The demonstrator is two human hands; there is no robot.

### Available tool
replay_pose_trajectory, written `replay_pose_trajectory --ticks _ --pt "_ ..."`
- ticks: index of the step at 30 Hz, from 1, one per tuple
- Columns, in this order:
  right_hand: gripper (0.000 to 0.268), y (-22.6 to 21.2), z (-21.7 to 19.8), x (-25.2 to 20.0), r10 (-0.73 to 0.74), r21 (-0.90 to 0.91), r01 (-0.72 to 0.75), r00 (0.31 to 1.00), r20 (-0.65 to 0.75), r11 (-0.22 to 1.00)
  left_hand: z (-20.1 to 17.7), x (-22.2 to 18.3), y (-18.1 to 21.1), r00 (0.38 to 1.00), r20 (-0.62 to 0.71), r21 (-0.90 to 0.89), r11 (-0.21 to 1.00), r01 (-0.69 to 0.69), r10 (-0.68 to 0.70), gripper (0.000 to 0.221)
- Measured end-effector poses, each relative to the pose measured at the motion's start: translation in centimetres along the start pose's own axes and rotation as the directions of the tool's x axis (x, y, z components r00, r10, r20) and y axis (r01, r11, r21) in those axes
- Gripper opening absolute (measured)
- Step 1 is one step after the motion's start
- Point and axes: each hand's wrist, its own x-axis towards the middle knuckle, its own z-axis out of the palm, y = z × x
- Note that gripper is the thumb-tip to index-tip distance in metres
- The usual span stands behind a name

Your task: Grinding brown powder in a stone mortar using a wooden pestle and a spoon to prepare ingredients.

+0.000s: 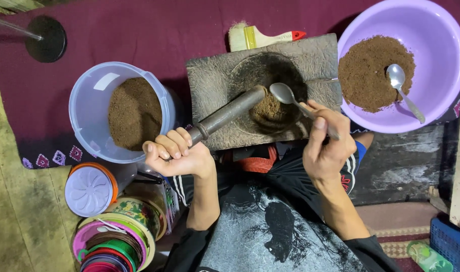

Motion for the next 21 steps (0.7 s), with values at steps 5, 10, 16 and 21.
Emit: replay_pose_trajectory --ticks 5,10,16,21 --pt "0.013 0.5 0.5 -0.2 -0.003 -0.048 0.004 0.999 0.038 0.999 0.6 0.1 0.3 1.0 0.001 0.011 1.0 0.026 -0.026 0.036" --pt "0.011 1.1 1.3 -1.0 -0.044 -0.13 0.051 0.997 0.057 0.99 0.5 0.0 0.4 0.999 0.015 0.005 0.999 0.042 -0.042 0.035" --pt "0.014 0.6 1.4 -0.3 -0.052 -0.111 0.056 0.998 0.043 0.992 0.3 0.5 0.0 1.0 0.016 -0.008 1.0 0.014 -0.014 0.035" --pt "0.012 1.8 1.5 -1.8 -0.055 -0.148 0.063 0.997 0.056 0.987 -0.2 0.3 -0.4 1.0 -0.007 0.004 1.0 0.015 -0.014 0.036"
